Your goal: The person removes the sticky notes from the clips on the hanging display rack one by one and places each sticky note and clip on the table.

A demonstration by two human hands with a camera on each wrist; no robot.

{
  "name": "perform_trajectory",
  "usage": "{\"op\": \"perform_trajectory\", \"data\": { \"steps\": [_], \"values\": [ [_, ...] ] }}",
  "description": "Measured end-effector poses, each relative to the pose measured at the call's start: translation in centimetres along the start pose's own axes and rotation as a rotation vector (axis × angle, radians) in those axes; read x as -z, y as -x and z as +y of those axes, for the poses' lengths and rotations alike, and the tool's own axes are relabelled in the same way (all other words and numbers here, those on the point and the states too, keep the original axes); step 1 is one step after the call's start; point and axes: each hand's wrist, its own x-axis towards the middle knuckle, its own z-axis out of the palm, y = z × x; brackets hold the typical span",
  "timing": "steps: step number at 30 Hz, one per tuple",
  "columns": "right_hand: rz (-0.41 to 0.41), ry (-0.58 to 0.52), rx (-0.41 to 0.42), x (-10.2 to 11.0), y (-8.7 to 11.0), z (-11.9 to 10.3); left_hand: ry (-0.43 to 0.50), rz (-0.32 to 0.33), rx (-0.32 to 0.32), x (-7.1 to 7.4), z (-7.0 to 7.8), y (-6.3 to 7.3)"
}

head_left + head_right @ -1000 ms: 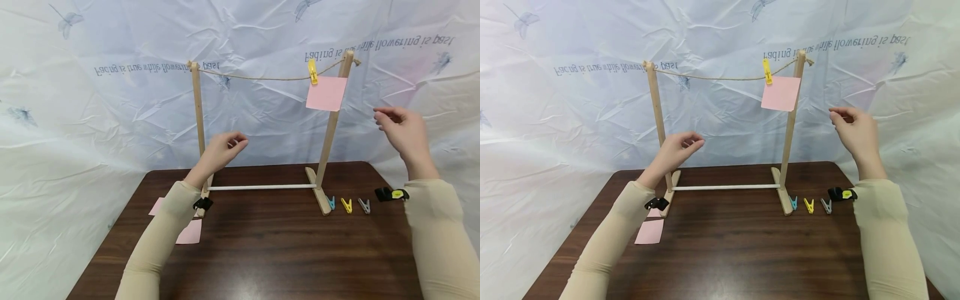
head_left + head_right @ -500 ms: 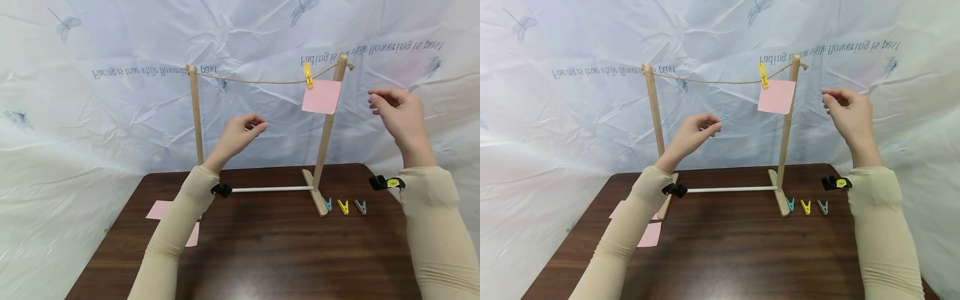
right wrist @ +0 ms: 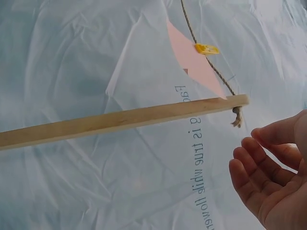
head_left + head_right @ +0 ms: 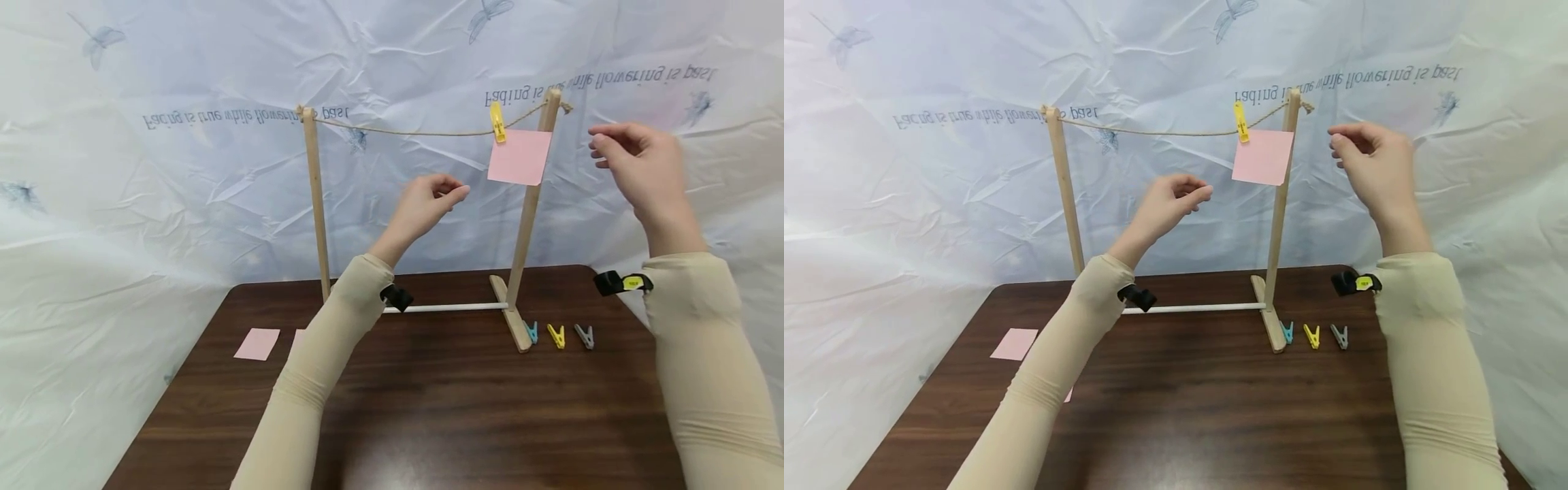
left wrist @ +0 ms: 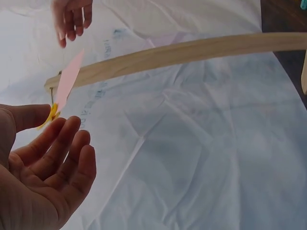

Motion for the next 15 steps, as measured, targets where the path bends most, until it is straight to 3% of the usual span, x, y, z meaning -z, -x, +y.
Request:
{"op": "perform_trajectory", "data": {
  "steps": [10, 15],
  "values": [
    [-0.010, 0.011, -0.006, -0.9, -0.8, -1.3, 0.246, -0.066, 0.131, -2.5, -0.4, -2.0],
    [-0.018, -0.004, 0.012, -1.1, -1.1, -2.0, 0.366, -0.079, 0.165, -3.2, -0.3, -2.8]
  ]
}}
